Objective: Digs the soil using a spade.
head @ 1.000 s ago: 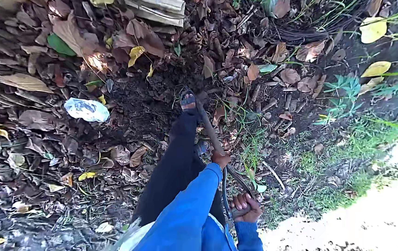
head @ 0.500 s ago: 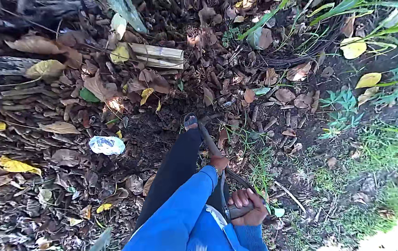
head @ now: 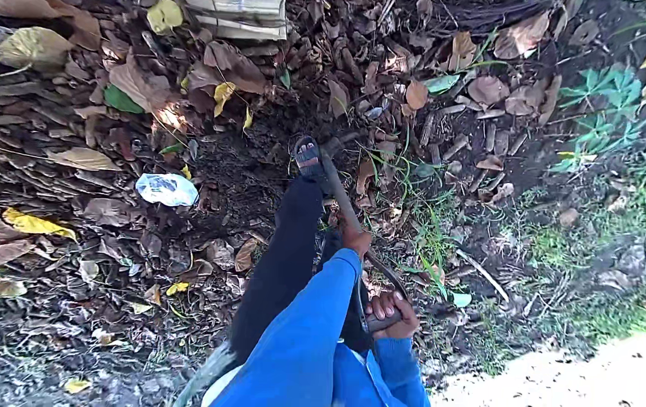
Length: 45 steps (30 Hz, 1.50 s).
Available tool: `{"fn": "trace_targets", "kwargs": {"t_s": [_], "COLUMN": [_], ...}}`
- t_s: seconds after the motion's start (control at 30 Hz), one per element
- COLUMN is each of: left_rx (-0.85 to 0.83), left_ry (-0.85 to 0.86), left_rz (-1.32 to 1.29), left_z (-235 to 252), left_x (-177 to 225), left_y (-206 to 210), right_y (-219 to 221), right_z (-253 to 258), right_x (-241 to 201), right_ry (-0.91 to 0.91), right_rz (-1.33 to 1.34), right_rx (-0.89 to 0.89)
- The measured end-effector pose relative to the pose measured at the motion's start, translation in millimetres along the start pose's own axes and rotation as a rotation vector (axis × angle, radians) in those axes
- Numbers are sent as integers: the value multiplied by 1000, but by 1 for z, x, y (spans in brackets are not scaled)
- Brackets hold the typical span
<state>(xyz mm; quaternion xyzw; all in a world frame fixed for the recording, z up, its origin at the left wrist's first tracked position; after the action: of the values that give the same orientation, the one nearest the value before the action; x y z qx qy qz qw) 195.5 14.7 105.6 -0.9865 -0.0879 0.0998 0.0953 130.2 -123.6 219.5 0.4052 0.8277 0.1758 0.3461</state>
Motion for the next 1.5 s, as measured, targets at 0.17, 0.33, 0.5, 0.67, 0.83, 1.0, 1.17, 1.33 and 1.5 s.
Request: {"fn": "trace_targets", "kwargs": {"t_s": [0.17, 0.33, 0.5, 0.67, 0.83, 1.0, 1.17, 1.33, 1.5], "left_rx": [1, -110, -94, -28, -28, -322, -711, -549, -380], "left_ry": [31, -187, -360, -270, -191, -145, 129, 38, -180], "left_rz": [74, 37, -301, -345, -248, -391, -665, -884, -936], "left_z": [42, 99, 178, 265, 244, 160, 98, 98, 89], "left_x": [-46, -87, -92, -38, -31, 2, 49, 33, 10], "left_y": [51, 74, 77, 67, 58, 20, -51, -129, -123], "right_y": [-104, -182, -243, -286, -258, -186, -50, 47, 45], "right_z": [-17, -23, -16, 2, -14, -40, -20, -36, -57], "right_x": [-2, 15, 38, 45, 43, 4, -46, -12, -20], "right_ry": [-4, 176, 288, 0, -207, -791, -1066, -998, -847], "right_rz": [-216, -563, -862, -847, -816, -955, -1395, -1587, -1681], "right_rx": [413, 931, 1281, 1445, 1372, 812, -251, -921, -1009]}}
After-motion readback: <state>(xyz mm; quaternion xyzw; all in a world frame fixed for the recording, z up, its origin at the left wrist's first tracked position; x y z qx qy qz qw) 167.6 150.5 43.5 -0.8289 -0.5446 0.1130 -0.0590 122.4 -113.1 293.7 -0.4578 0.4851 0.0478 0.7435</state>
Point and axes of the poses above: each hand's wrist, its own z-axis towards the middle knuckle, its own y-axis out of the palm, x = y × z, the point moved 5 cm from there along z, towards the middle knuckle, and after that the axes turned 14 degrees about -y, right-handed, at the moved point
